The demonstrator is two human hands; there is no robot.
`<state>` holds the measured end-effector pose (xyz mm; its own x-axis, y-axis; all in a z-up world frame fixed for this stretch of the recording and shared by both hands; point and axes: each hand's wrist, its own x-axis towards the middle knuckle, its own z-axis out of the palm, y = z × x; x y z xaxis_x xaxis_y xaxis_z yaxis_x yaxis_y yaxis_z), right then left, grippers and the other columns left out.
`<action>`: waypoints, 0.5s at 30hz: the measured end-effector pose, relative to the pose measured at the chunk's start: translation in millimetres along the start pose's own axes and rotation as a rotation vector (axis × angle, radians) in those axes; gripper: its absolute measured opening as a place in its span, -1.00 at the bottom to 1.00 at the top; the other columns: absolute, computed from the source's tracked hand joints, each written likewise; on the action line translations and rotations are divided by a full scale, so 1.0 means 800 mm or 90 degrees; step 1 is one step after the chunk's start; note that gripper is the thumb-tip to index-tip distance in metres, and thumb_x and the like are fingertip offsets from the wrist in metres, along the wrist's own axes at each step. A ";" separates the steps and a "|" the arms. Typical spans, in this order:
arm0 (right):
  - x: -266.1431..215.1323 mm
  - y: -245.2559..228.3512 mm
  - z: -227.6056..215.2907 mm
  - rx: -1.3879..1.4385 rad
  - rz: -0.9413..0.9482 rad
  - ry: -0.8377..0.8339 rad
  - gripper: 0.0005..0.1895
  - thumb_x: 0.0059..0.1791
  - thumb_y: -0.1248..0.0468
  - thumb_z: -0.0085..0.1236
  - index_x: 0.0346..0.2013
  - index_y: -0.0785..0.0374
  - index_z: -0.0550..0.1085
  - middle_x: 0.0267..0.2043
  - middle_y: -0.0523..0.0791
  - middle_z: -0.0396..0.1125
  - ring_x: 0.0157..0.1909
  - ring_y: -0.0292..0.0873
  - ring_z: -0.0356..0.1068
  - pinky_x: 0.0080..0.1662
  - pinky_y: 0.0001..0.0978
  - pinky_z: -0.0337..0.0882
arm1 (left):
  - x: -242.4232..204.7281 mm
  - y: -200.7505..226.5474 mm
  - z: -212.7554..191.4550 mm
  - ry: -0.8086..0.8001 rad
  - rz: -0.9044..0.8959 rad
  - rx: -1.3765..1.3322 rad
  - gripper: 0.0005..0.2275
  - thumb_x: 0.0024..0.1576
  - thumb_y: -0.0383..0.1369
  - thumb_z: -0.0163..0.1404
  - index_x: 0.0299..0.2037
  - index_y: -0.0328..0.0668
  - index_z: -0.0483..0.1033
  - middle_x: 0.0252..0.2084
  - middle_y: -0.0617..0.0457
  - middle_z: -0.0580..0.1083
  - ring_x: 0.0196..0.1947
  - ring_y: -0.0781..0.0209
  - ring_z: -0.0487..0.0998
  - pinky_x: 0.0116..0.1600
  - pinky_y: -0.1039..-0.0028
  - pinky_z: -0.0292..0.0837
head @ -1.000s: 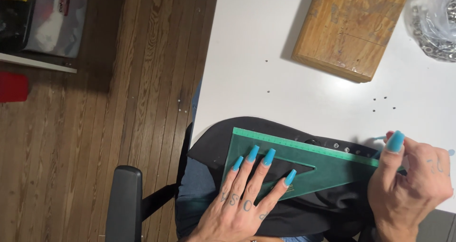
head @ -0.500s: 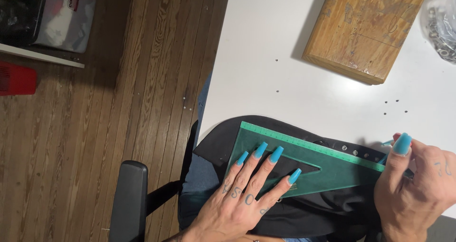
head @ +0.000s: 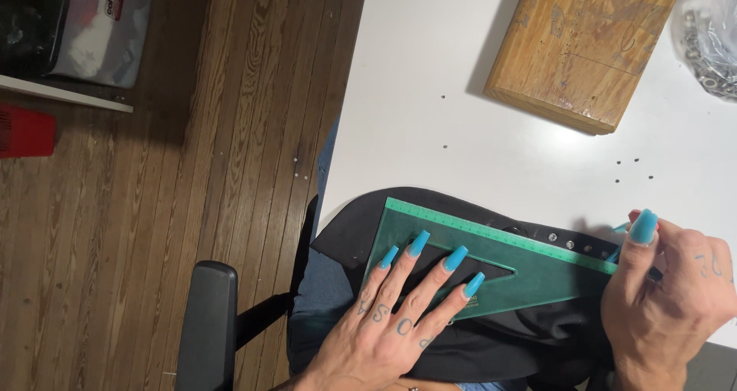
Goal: Punching holes into a black fabric garment using a rotary hole punch tool and a triangle ruler for alignment
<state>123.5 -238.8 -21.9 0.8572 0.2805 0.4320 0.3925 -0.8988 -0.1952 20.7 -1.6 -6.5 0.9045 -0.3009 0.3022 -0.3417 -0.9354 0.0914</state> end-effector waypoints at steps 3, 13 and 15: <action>0.000 -0.002 -0.001 -0.011 0.001 -0.005 -0.74 0.24 0.38 -0.10 -0.21 0.51 0.48 -0.24 0.04 0.36 -0.25 0.08 0.21 -0.24 -0.20 0.21 | -0.001 0.004 -0.006 -0.026 -0.008 0.004 -0.69 0.22 -0.32 -0.38 0.17 0.12 0.12 0.17 0.10 0.20 0.15 0.03 0.21 0.08 0.36 0.30; 0.001 -0.004 -0.002 -0.004 0.016 -0.017 -0.72 0.23 0.37 -0.12 -0.23 0.49 0.49 -0.26 0.02 0.35 -0.26 0.09 0.20 -0.25 -0.20 0.20 | 0.000 -0.003 -0.003 -0.007 0.016 0.027 -0.70 0.22 -0.23 -0.27 0.16 0.14 0.13 0.15 0.12 0.20 0.13 0.07 0.24 0.07 0.43 0.29; 0.000 -0.002 -0.001 -0.001 0.009 -0.011 -0.74 0.24 0.37 -0.11 -0.20 0.50 0.49 -0.25 0.02 0.36 -0.25 0.08 0.21 -0.25 -0.19 0.21 | 0.001 -0.002 -0.006 -0.027 0.001 -0.019 -0.67 0.20 -0.25 -0.17 0.16 0.09 0.14 0.16 0.12 0.21 0.15 0.04 0.22 0.02 0.40 0.37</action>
<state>122.8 -237.6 -21.1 0.8683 0.2734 0.4139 0.3799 -0.9030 -0.2005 20.8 0.3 -1.5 0.9139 -0.3100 0.2621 -0.3495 -0.9293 0.1195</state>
